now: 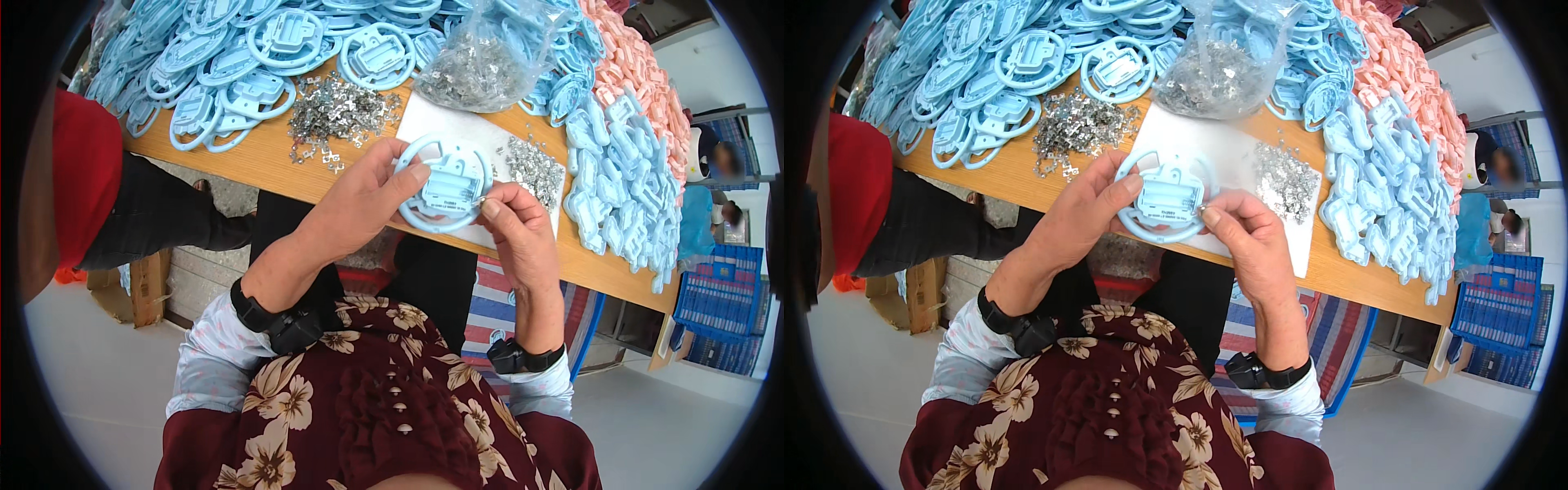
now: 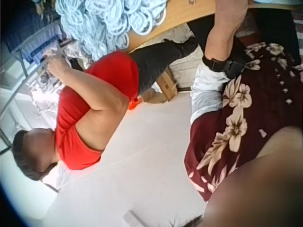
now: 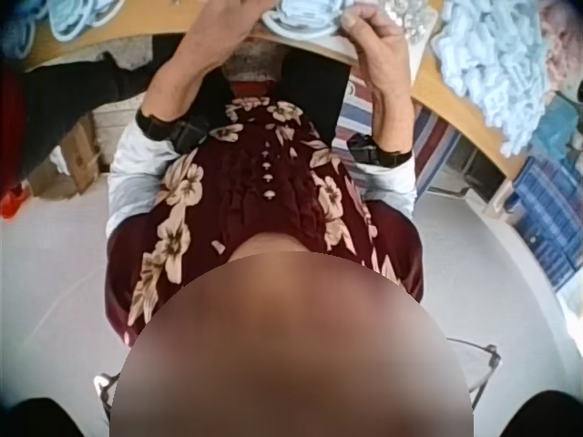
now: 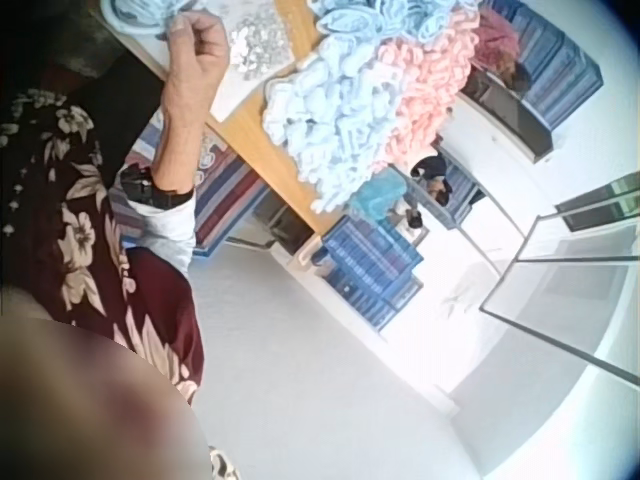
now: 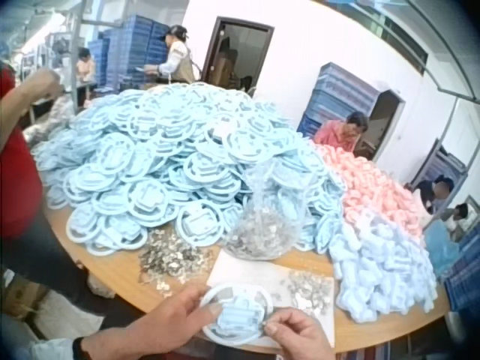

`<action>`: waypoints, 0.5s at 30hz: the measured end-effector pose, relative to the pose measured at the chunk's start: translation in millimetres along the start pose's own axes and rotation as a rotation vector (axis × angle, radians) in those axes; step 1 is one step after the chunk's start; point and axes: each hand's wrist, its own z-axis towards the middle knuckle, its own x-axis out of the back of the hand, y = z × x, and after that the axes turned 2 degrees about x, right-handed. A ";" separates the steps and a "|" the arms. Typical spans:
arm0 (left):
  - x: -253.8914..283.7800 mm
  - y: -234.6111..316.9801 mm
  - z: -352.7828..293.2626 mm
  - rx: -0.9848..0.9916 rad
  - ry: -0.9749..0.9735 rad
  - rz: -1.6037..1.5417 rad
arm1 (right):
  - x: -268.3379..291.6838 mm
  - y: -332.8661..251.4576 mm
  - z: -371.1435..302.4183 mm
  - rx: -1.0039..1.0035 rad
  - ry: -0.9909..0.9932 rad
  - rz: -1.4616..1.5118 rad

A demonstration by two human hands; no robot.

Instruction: Assembling metal clips into blue circular plastic frames on a factory table.

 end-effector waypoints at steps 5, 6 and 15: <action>16.0 1.3 5.4 0.126 -0.091 0.137 | 6.6 -4.5 -2.0 -0.012 -0.063 0.008; 15.4 5.2 9.4 0.107 -0.139 0.148 | 5.2 -6.6 -2.3 -0.018 -0.070 -0.024; 1.4 -1.8 19.3 0.164 -0.182 0.066 | -3.8 -6.9 2.5 0.261 0.104 -0.361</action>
